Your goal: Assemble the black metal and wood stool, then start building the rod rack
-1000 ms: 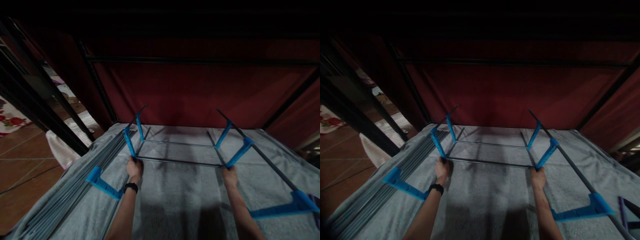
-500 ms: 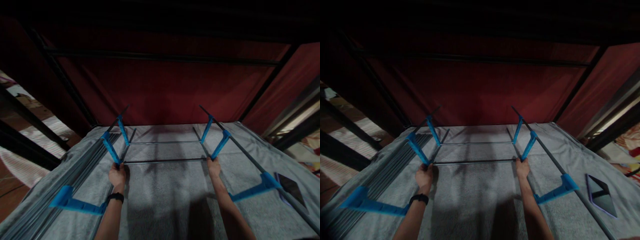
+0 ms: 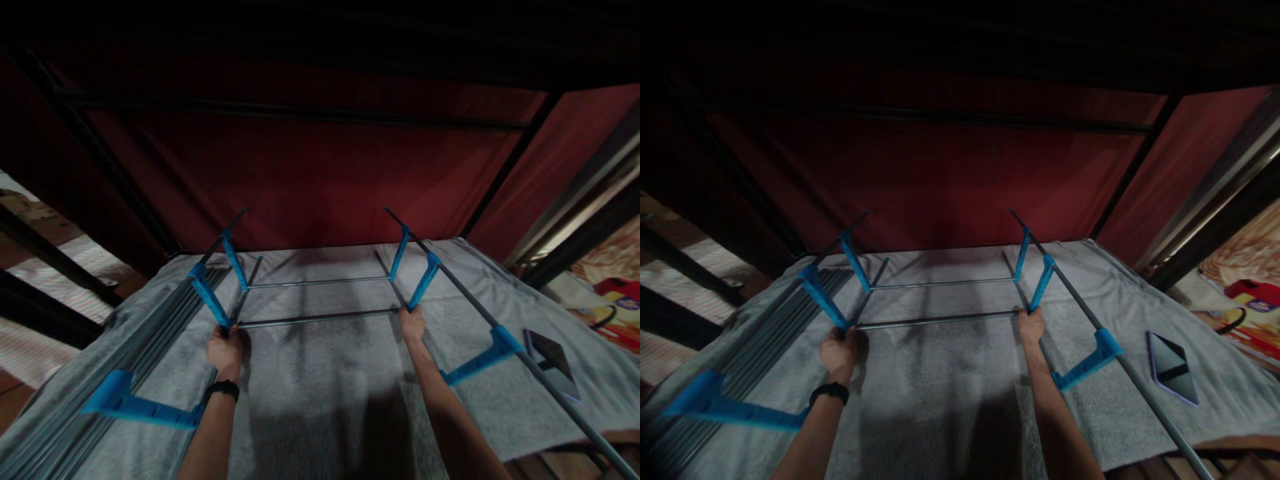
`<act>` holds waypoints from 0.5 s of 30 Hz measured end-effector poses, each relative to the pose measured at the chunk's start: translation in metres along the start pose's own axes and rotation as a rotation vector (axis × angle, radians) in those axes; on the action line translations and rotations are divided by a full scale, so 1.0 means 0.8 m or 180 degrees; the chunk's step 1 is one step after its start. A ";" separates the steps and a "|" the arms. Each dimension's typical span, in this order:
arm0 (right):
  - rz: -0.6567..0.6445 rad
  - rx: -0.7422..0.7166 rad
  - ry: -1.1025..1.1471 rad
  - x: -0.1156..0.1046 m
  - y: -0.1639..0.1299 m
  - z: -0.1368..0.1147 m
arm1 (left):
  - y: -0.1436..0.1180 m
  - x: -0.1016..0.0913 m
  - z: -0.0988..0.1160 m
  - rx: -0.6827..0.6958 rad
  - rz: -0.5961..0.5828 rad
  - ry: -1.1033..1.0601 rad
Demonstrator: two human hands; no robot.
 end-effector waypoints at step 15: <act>0.0039 -0.0177 0.1268 -0.014 0.009 -0.007 | 0.002 -0.006 0.008 -0.0445 -0.0029 -0.1007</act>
Point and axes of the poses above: each hand's wrist, its own y-axis towards the middle knuckle, its own x-axis out of the palm, z = x × y, the point moved 6 cm from there along y, towards the middle knuckle, and after that the axes turned 14 degrees about z, right-handed, at the moved point
